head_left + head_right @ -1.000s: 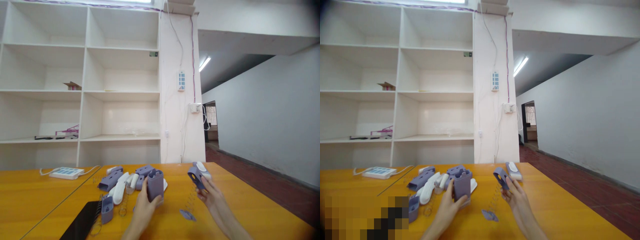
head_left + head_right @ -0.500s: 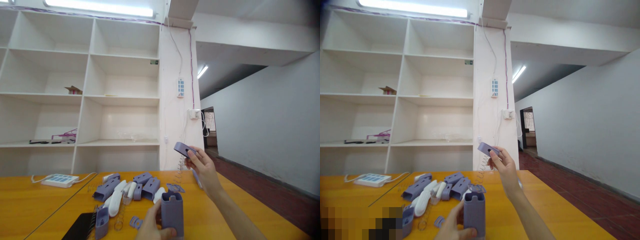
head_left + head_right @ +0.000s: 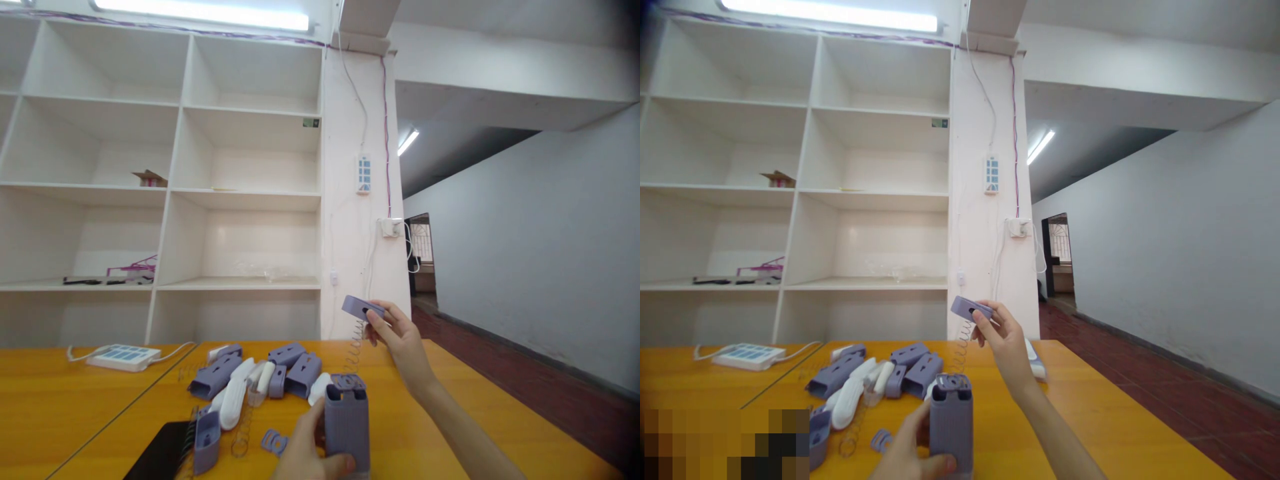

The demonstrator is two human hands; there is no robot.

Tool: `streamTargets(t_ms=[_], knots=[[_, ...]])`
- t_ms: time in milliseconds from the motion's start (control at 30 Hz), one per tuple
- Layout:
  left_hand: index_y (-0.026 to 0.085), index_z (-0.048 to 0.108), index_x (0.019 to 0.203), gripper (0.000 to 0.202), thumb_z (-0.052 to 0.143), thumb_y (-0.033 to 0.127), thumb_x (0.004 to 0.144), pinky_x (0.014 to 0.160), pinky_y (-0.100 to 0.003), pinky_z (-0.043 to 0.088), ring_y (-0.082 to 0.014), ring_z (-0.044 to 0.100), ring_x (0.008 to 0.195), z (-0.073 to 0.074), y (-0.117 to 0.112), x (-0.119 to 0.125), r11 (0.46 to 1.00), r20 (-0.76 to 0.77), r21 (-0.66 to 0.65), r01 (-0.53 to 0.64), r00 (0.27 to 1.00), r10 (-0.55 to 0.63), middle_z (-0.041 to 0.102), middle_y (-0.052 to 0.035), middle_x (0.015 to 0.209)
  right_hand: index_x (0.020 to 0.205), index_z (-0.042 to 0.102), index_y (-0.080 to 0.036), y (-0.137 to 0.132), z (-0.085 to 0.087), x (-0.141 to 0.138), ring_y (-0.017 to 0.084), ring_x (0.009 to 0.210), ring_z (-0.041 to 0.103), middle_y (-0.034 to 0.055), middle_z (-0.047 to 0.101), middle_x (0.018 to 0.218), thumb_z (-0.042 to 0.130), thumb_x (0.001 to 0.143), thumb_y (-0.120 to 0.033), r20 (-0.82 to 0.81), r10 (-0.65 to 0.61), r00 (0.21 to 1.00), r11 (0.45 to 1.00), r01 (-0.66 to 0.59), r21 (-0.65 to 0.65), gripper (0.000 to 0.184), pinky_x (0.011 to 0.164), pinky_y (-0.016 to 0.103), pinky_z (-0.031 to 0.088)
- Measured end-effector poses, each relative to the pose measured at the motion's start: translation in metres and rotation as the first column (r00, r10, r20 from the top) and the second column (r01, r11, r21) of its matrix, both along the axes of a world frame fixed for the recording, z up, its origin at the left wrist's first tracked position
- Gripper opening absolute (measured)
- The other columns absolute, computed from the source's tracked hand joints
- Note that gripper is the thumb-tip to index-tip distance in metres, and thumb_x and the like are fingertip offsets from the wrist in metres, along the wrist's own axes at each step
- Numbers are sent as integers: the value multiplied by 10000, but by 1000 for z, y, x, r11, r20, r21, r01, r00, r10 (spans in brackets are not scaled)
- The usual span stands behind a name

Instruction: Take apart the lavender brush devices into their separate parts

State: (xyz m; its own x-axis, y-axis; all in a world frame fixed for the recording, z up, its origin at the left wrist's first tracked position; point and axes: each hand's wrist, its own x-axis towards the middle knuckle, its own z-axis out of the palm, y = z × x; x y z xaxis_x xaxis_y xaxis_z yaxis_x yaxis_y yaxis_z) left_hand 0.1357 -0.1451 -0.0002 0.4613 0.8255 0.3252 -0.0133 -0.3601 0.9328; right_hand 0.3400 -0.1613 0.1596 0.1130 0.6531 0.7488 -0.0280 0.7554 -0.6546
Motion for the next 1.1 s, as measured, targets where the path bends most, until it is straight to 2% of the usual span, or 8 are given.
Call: streamTargets(t_ms=[133, 267, 500, 800, 1100], knots=[[193, 500, 1434, 882, 820, 226, 612, 931, -389, 491, -330, 668, 1120, -2, 3, 0, 1000, 13, 1, 23, 1000, -23, 712, -79, 1267, 1072, 650, -205, -1, -5, -3, 157, 618, 583, 1, 675, 736, 740, 866, -496, 13, 4, 1000, 1000, -4, -19, 368, 566, 277, 449], [196, 491, 1439, 904, 824, 230, 598, 942, -392, 484, -331, 659, 1133, -5, 4, 0, 1000, 6, 1, -9, 1000, 9, 704, -78, 1286, 1077, 643, -201, -1, -4, -3, 156, 610, 576, -9, 662, 700, 735, 874, -486, 25, -12, 1000, 1000, 13, -11, 362, 573, 281, 451], [179, 501, 1426, 877, 798, 149, 601, 925, -376, 483, -310, 670, 1086, -3, 1, -1, 999, -13, -5, -48, 999, 47, 718, -90, 1252, 1110, 623, -204, 3, 1, -6, 147, 623, 571, 2, 680, 781, 714, 898, -461, 71, -20, 997, 1000, 19, 14, 345, 573, 279, 442], [197, 519, 1420, 854, 783, 164, 608, 920, -366, 477, -309, 661, 1093, 2, -4, 0, 999, -27, 26, -41, 999, 41, 727, -59, 1230, 1110, 630, -201, 4, 0, -6, 146, 621, 580, 10, 688, 787, 718, 892, -467, 76, -40, 996, 999, 39, 11, 355, 563, 274, 444], [169, 459, 1466, 914, 786, 169, 612, 942, -367, 473, -317, 654, 1121, -2, 0, -1, 999, -45, -6, -48, 998, 47, 700, -95, 1288, 1102, 630, -216, 5, 1, -3, 135, 617, 578, 23, 707, 852, 721, 889, -460, 85, -31, 996, 1000, 30, 7, 337, 558, 273, 440]])
